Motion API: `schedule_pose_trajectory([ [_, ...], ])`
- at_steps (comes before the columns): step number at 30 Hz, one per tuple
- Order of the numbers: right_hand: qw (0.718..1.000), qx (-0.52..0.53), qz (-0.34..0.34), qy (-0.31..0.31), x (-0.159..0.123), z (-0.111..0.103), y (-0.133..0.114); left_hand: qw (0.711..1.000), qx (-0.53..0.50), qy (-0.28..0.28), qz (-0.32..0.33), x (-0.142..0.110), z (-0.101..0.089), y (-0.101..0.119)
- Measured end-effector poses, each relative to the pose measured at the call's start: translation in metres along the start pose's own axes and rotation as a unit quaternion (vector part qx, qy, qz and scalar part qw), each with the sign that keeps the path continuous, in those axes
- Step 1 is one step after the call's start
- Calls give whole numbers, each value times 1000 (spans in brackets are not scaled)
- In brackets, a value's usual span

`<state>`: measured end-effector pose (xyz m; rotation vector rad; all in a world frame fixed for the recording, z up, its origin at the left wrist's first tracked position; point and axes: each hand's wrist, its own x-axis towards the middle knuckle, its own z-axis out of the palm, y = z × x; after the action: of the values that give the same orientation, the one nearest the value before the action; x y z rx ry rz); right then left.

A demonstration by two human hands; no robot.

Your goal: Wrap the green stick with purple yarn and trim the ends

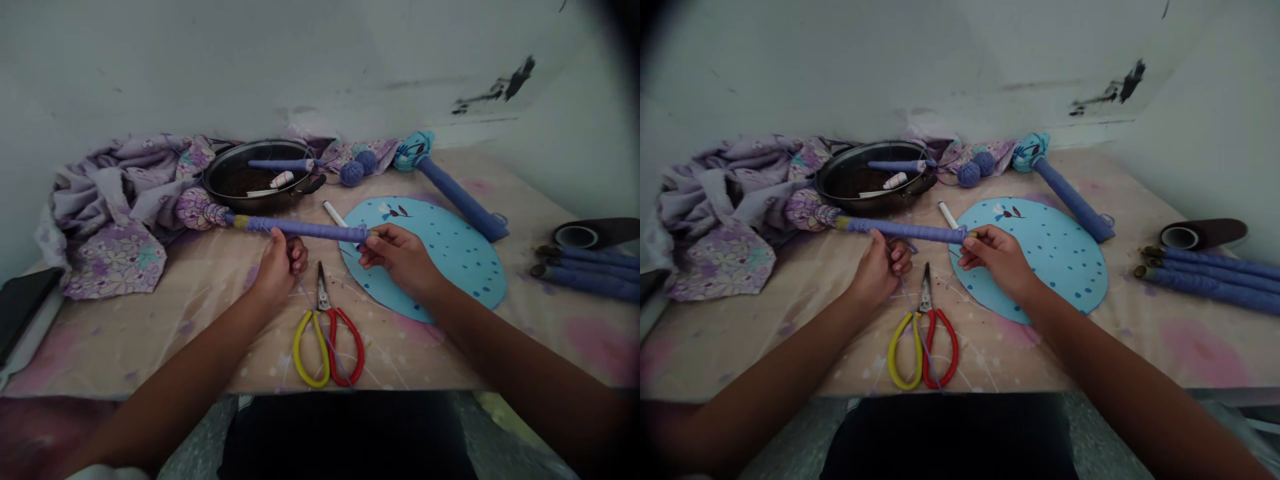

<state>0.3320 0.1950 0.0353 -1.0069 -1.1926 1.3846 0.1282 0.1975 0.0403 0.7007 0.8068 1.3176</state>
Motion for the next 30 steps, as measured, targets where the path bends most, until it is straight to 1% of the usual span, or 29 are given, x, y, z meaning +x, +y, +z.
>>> schedule_pose_trajectory([
  [4, 996, 42, 83, -1, 0, 3, -3, 997, 41, -33, 53, -4, -3, -8],
  [6, 990, 47, 133, -7, -1, 7, -5, 996, 50, -42, 66, -6, -3, -11],
  [9, 972, 51, 226, -38, -2, 13, -8, 997, 45, -42, 52, -11, 2, -14],
  [12, 940, 58, 326, -80, -4, 16, -11, 998, 31, -42, 28, -14, 7, -15],
  [14, 928, 57, 354, -97, -5, 18, -12, 999, 27, -41, 19, -15, 10, -14],
  [15, 932, 54, 346, -96, -5, 20, -11, 999, 26, -37, 19, -16, 11, -14],
  [16, 941, 50, 324, -87, -6, 21, -11, 999, 25, -32, 20, -17, 12, -14],
  [20, 983, 18, 177, -34, -8, 24, -6, 999, 28, -7, 24, -20, 14, -15],
  [23, 996, -33, 73, -35, -9, 21, -2, 999, 29, 6, 26, -20, 15, -15],
  [25, 994, -90, 8, -54, -10, 17, 1, 999, 30, 12, 28, -19, 15, -15],
  [27, 982, -168, -50, -68, -12, 14, 4, 999, 29, 17, 26, -18, 14, -15],
  [29, 964, -244, -93, -51, -14, 14, 5, 999, 27, 20, 23, -17, 14, -14],
  [30, 959, -265, -98, -37, -15, 15, 4, 999, 27, 19, 23, -17, 14, -14],
])
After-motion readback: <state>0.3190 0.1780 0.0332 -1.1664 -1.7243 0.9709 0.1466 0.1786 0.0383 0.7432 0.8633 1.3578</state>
